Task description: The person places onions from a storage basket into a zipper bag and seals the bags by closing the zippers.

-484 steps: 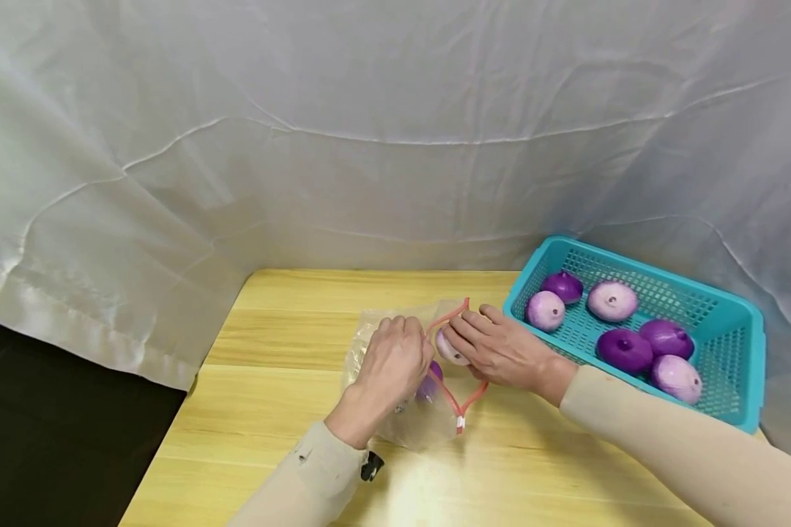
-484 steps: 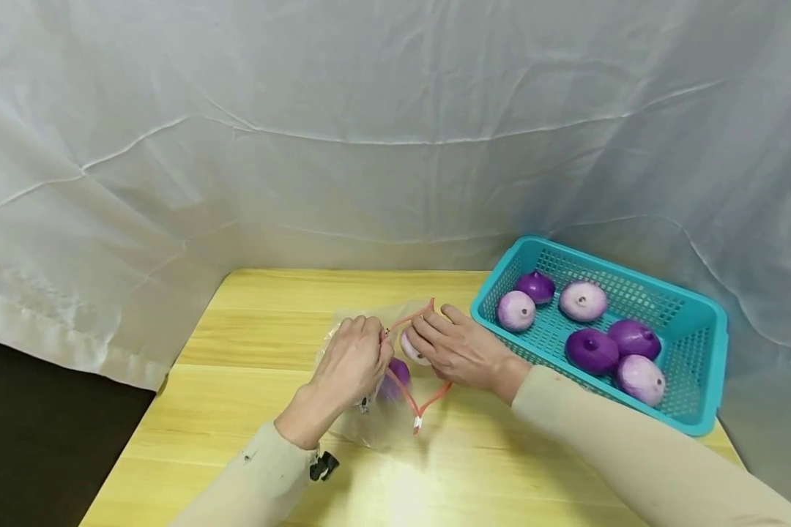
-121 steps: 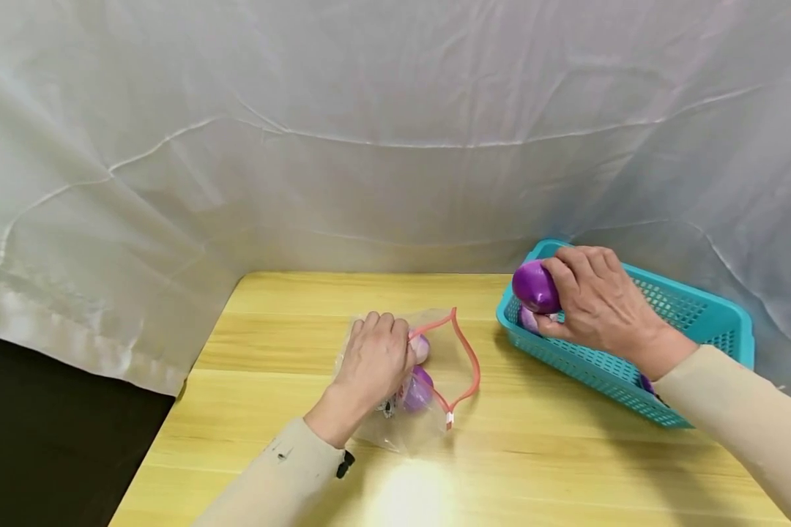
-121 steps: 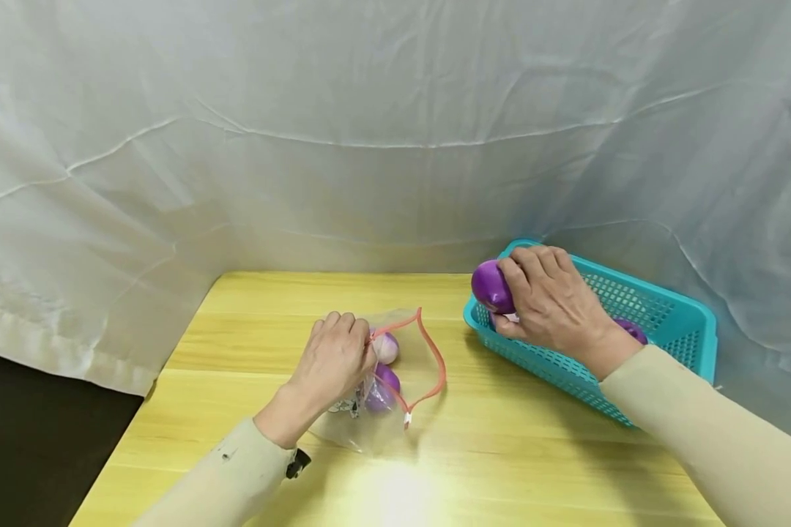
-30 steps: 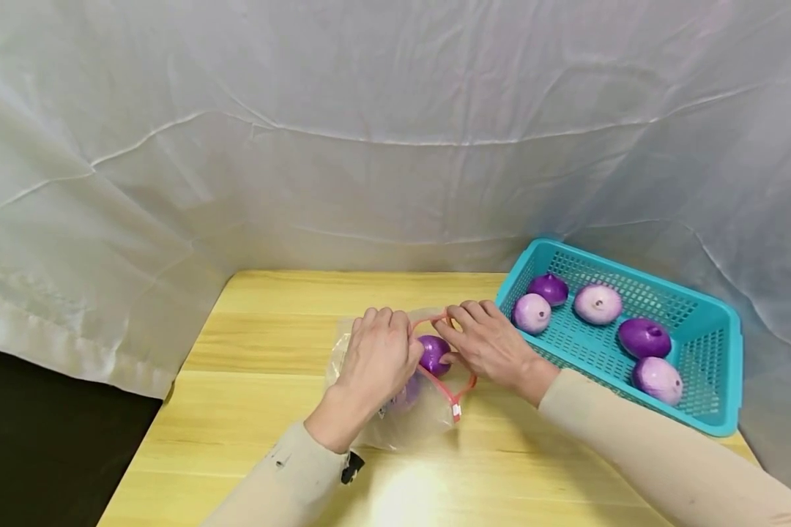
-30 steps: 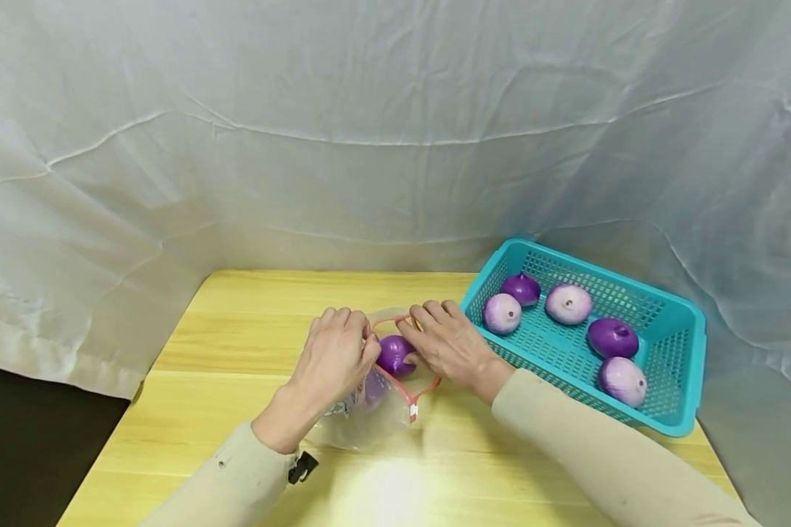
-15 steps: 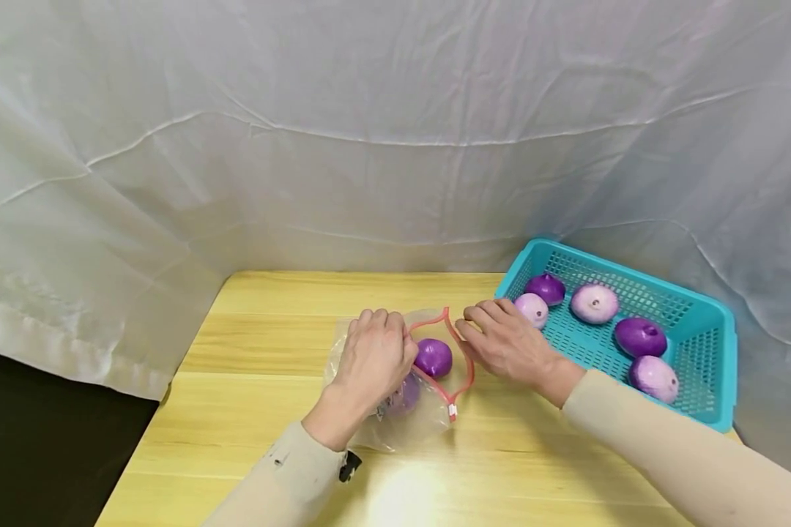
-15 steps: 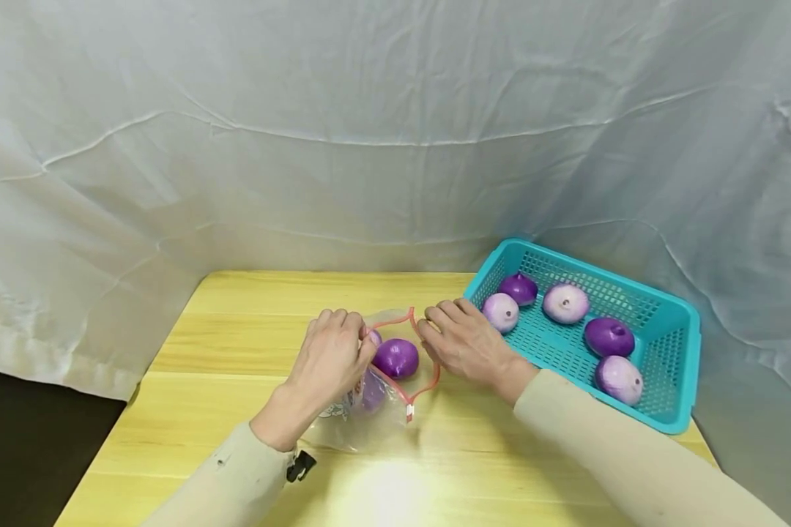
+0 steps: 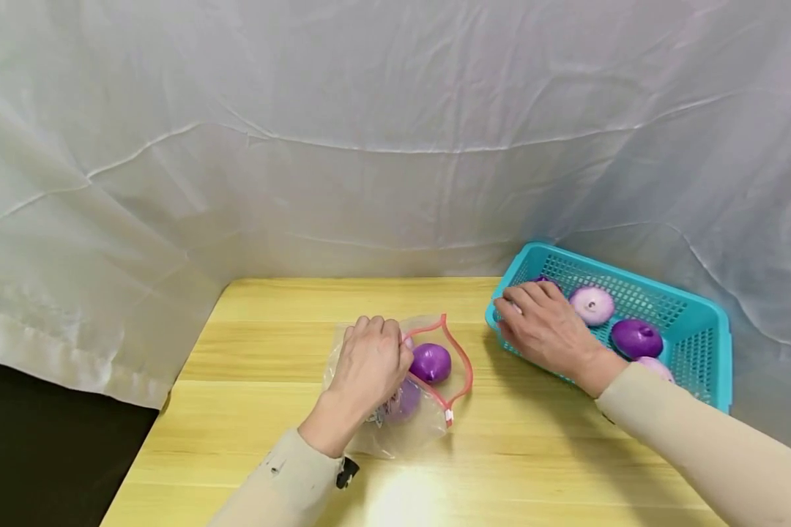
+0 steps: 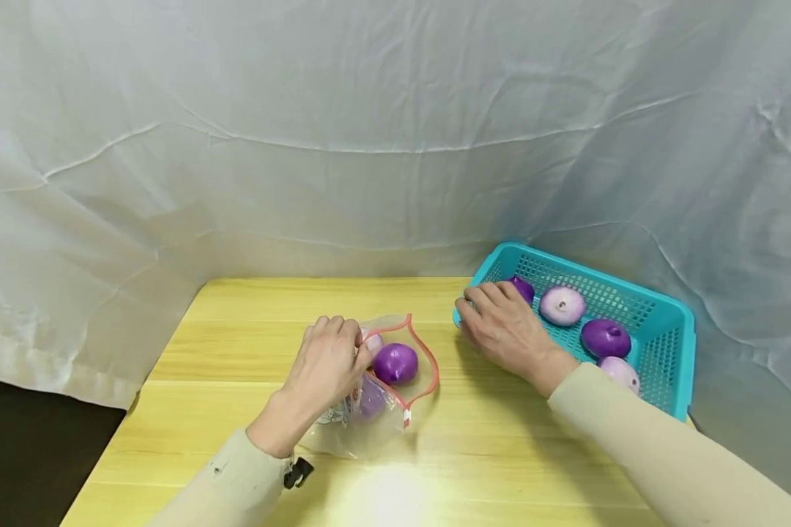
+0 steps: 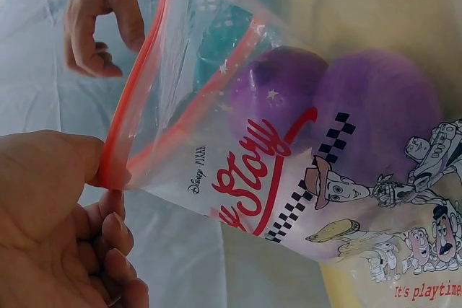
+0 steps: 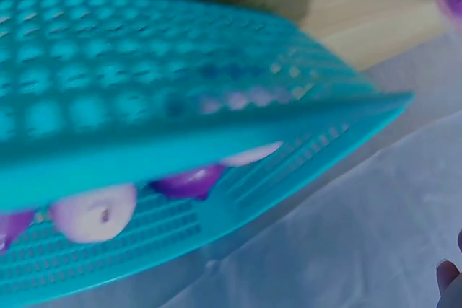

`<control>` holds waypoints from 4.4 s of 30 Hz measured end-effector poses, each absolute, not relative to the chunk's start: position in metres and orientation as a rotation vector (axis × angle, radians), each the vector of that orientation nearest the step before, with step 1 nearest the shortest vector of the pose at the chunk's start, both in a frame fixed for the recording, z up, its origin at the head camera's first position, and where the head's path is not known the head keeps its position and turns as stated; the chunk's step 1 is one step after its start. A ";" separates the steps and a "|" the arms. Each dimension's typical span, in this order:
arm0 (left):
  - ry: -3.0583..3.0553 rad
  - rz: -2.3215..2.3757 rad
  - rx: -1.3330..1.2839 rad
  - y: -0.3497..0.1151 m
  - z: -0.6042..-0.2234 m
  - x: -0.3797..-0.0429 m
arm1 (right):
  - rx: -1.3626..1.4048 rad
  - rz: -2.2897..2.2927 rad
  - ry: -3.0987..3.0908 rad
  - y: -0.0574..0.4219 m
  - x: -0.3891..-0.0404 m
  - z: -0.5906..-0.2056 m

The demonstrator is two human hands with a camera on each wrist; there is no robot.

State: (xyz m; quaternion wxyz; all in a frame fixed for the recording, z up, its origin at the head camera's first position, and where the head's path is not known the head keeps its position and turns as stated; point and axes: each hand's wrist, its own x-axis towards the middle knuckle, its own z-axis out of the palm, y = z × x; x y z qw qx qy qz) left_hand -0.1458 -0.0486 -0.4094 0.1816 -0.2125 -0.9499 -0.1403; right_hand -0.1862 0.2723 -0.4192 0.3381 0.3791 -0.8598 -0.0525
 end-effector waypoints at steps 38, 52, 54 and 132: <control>-2.620 -0.339 -0.619 -0.050 -0.415 -0.144 | 0.726 -0.324 -2.467 0.424 -0.192 -0.404; -2.634 -0.348 -0.613 -0.054 -0.413 -0.145 | 0.720 -0.373 -2.479 0.429 -0.200 -0.407; -2.645 -0.346 -0.607 -0.054 -0.413 -0.145 | 0.713 -0.379 -2.488 0.429 -0.201 -0.407; -2.701 -0.351 -0.551 -0.062 -0.417 -0.145 | 0.832 -0.555 -2.666 0.472 -0.241 -0.461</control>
